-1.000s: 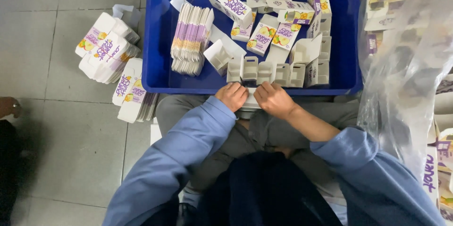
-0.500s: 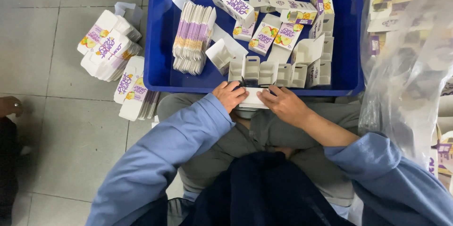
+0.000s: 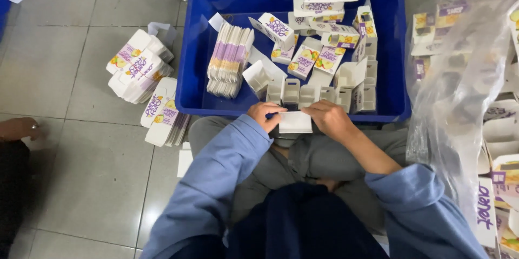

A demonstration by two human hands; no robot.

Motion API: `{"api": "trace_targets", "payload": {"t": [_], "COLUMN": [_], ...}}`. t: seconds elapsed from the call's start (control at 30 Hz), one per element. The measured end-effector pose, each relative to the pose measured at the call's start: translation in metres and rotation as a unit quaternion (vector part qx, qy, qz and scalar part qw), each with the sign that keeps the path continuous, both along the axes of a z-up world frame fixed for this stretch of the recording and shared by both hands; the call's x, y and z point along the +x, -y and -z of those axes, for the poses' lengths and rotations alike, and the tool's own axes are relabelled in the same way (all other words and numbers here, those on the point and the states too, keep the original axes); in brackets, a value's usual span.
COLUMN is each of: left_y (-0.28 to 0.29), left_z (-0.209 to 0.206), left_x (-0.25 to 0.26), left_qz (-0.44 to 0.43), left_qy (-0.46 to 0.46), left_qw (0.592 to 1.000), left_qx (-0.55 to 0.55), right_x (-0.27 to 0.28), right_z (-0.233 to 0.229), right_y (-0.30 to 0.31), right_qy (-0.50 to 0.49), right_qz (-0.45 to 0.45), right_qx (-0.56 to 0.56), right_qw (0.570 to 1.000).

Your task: The person is folding flat cardboard sheets into small boxes and placing them into a blue plastic bin.

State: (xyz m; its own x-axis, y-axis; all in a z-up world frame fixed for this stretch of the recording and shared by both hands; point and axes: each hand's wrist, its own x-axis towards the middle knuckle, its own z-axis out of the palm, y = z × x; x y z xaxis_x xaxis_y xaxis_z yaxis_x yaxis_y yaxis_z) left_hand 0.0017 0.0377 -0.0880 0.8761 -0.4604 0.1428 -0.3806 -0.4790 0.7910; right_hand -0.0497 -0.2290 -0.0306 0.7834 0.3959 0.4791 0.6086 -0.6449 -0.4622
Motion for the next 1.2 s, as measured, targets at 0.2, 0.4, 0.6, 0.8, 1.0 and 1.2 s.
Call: {"api": "trace_targets", "payload": {"t": [0.2,0.4,0.6,0.8,1.0,1.2], "left_y": [-0.004,-0.125,-0.32,-0.374,-0.316,-0.287], "left_z": [-0.027,-0.086,-0.015,0.107,0.004,-0.037], "left_x": [-0.012,-0.01,0.004,0.007,-0.01,-0.015], "left_qz": [-0.029,-0.405,-0.649,-0.721,-0.673,-0.582], "left_qy": [0.204,0.217,-0.005,-0.139,-0.06,0.175], "left_qw": [0.978,0.871,0.732,0.679,0.736,0.788], "left_qx": [0.033,-0.175,-0.205,0.006,0.047,-0.096], "right_x": [-0.004,-0.022,-0.033,-0.021,-0.009,0.043], "right_z": [-0.024,-0.034,-0.057,-0.015,-0.03,-0.035], "right_y": [-0.006,0.028,0.013,0.01,0.041,0.134], "right_qy": [0.016,-0.015,-0.055,0.003,0.011,-0.064], "right_qz": [0.046,0.134,0.201,0.157,0.226,0.388], "right_qx": [0.045,0.155,0.152,0.095,0.094,0.14], "right_qw": [0.998,0.979,0.966,0.983,0.97,0.909]}}
